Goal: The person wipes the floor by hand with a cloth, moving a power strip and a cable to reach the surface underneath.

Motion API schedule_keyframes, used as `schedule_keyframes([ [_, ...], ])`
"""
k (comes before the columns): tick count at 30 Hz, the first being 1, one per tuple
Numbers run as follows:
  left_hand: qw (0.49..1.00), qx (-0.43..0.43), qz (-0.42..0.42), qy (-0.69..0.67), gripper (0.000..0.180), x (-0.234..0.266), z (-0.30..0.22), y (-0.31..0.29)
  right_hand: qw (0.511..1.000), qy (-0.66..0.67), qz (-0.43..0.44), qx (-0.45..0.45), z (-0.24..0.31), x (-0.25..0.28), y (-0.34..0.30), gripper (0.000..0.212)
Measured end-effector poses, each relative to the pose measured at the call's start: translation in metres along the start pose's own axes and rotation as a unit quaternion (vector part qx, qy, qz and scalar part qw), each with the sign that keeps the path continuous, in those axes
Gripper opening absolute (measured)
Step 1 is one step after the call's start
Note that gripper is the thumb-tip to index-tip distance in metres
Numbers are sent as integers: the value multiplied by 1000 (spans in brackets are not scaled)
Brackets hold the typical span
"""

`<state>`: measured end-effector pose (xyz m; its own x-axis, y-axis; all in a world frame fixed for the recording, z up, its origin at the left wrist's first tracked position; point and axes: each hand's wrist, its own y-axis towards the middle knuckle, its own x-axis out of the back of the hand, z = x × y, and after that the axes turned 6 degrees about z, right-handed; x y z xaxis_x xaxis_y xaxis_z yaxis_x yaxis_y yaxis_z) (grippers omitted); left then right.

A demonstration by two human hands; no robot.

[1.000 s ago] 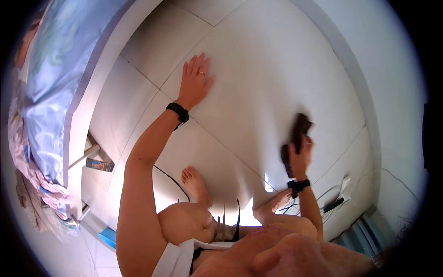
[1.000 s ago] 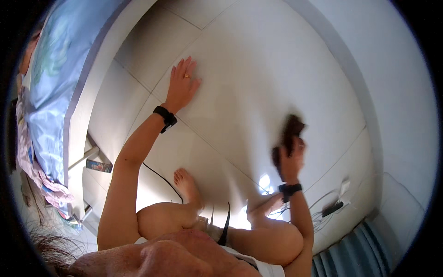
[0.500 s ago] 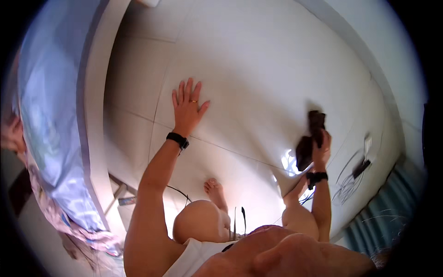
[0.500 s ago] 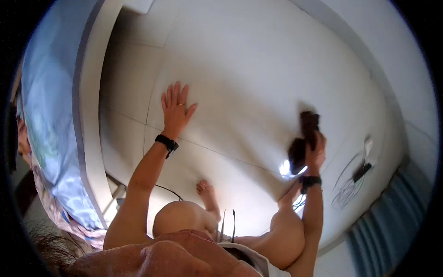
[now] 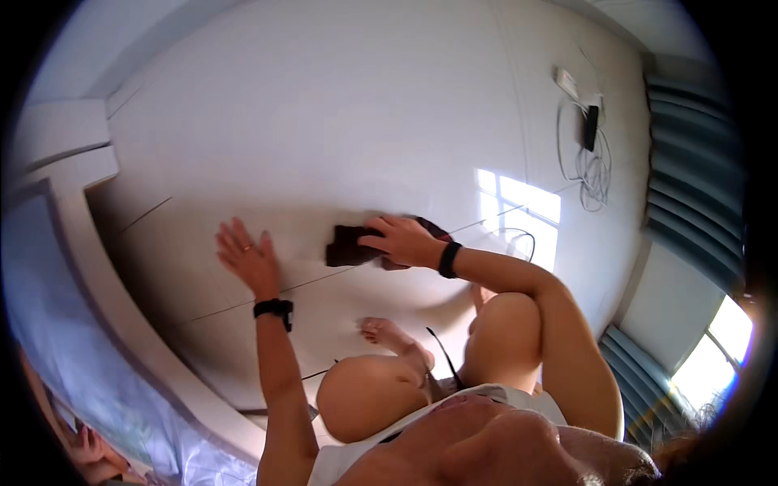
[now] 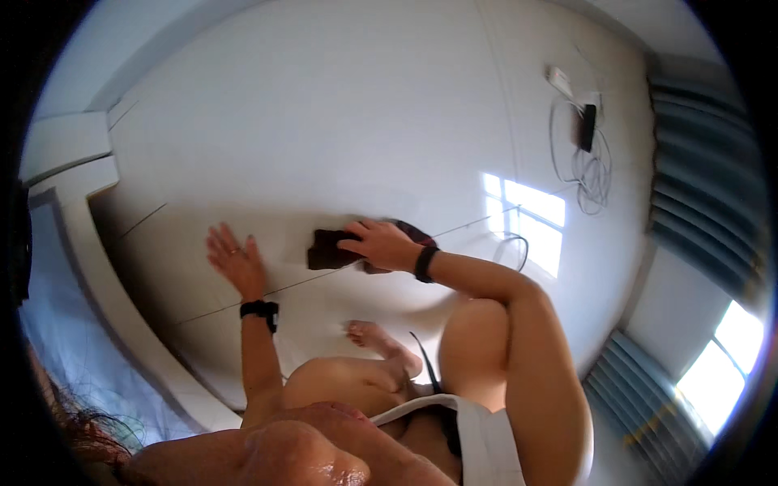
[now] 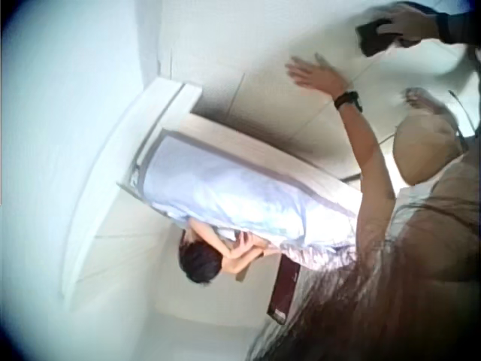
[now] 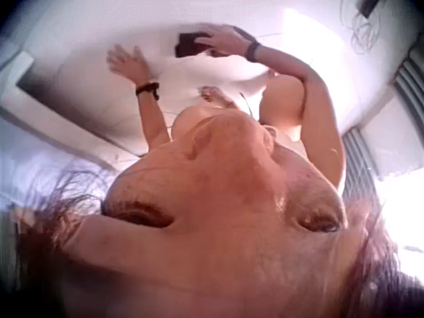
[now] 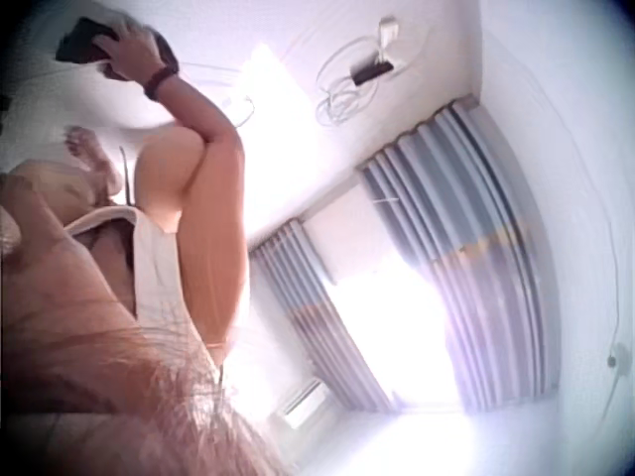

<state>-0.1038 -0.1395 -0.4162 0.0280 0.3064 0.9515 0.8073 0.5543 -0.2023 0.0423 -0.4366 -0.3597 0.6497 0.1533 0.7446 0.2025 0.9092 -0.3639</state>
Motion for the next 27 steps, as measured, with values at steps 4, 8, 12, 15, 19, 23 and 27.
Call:
schedule_keyframes([
  [4,1000,-11,-4,27,64,6,2,1,987,38,-150,-31,-22,-2,-15,44],
  [8,999,-19,-23,44,63,4,11,-1,937,98,-241,-235,-87,31,-56,47],
  [12,997,-52,-23,61,63,3,9,-5,853,73,-325,-401,-172,38,-170,48],
  [15,998,-34,-14,43,67,3,10,-1,823,34,-324,-465,-199,38,-230,45],
  [19,998,-51,-24,40,66,-4,5,-6,815,8,-328,-477,-184,17,-231,46],
  [23,996,-55,-40,52,66,-1,18,-2,889,100,-271,-355,-95,-31,-177,52],
  [27,997,-24,-36,58,65,1,16,-4,986,114,-75,-95,-12,-46,-117,43],
])
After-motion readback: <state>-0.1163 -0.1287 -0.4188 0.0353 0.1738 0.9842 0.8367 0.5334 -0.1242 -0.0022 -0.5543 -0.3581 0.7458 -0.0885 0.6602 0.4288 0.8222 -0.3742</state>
